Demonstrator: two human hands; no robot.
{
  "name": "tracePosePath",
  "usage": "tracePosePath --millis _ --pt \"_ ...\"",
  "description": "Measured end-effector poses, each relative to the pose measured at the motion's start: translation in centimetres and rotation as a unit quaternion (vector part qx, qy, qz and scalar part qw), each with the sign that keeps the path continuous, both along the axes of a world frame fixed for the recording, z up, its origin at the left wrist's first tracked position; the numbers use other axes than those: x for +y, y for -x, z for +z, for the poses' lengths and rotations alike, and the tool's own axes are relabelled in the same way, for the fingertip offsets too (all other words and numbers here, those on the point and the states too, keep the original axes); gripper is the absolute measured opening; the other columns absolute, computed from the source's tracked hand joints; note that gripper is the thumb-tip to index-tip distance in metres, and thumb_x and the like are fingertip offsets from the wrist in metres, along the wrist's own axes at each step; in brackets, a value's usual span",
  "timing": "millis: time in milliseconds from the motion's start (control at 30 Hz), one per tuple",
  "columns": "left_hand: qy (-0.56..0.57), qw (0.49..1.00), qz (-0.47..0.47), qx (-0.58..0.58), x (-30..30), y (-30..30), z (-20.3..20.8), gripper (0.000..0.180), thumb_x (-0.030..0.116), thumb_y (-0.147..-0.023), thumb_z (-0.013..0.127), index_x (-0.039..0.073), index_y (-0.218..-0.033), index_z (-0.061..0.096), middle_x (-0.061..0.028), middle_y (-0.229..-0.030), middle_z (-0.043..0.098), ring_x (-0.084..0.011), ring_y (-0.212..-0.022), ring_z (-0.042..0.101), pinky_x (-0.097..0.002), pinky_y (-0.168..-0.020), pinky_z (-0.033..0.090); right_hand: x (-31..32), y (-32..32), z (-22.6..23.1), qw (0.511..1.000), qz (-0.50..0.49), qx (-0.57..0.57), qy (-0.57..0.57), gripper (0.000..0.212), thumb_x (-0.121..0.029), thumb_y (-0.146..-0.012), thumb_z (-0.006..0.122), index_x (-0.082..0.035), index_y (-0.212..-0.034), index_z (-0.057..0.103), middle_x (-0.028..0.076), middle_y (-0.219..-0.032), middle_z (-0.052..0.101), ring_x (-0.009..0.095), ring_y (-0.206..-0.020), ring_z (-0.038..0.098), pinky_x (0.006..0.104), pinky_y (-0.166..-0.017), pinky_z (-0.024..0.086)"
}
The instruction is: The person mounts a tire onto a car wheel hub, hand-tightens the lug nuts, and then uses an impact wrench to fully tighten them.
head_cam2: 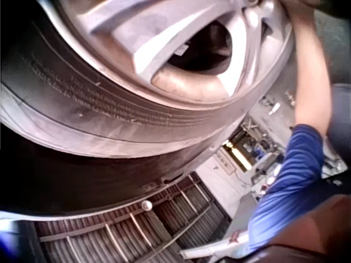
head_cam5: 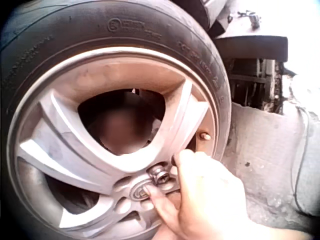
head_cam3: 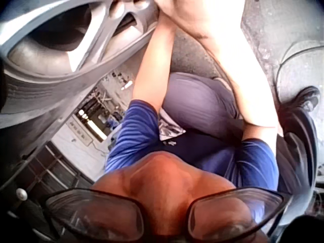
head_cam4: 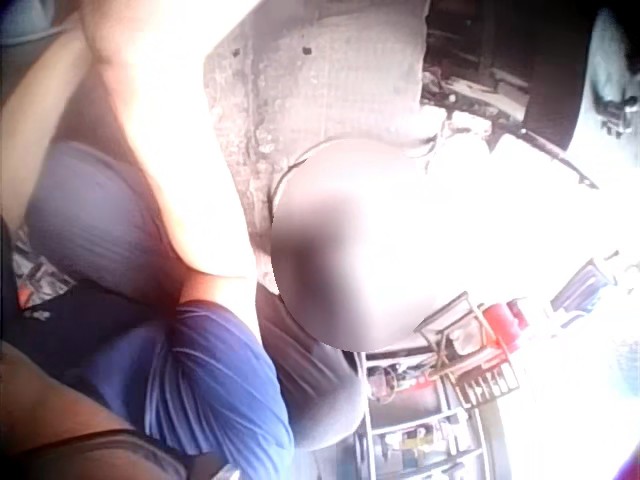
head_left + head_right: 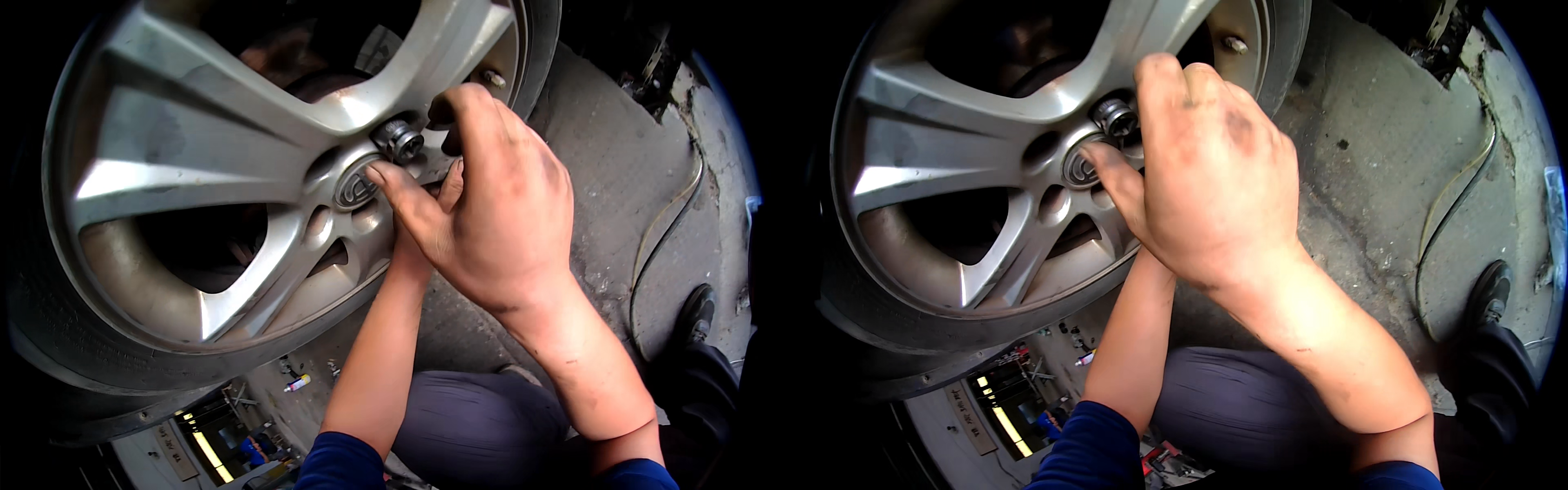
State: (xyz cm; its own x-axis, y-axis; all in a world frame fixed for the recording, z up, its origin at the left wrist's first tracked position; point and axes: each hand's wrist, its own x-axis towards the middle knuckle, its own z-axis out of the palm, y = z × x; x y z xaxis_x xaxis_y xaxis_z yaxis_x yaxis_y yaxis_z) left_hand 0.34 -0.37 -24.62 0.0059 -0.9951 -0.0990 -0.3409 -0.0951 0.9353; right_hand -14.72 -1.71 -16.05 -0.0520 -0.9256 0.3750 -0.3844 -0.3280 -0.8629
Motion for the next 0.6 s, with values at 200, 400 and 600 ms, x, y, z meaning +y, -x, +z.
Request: tracePosePath --millis 200,400,600 --pt "0.029 0.992 0.014 0.124 0.3 0.2 0.9 0.033 0.026 -0.115 0.049 0.0 -0.132 0.06 -0.0082 -0.127 0.065 -0.0177 -0.121 0.06 -0.0321 -0.1 0.05 0.8 -0.9 0.9 0.998 0.005 0.051 0.023 0.028 -0.015 -0.09 0.078 -0.002 -0.111 0.065 0.013 -0.093 0.067 0.036 -0.086 0.068 0.045 -0.076 0.055" --pt "0.086 0.986 -0.01 0.141 0.4 0.0 0.5 0.033 0.025 -0.115 0.05 0.0 -0.135 0.059 -0.007 -0.13 0.063 -0.0165 -0.124 0.058 -0.0315 -0.104 0.048 0.6 -3.0 1.1 0.999 -0.008 0.035 -0.032 0.024 -0.022 -0.107 0.059 0.001 -0.103 0.062 0.023 -0.081 0.068 0.049 -0.081 0.066 0.0566 -0.07 0.051" --pt "-0.024 1.0 0.004 0.017 1.1 -0.6 0.8 0.036 0.018 -0.108 0.059 -0.002 -0.138 0.06 -0.0126 -0.14 0.064 -0.0212 -0.135 0.055 -0.0362 -0.115 0.043 0.5 -2.5 0.9 0.941 0.075 -0.205 -0.257 0.054 -0.034 -0.116 0.045 0.005 -0.082 0.062 0.017 -0.07 0.064 0.036 -0.064 0.06 0.0454 -0.062 0.048"
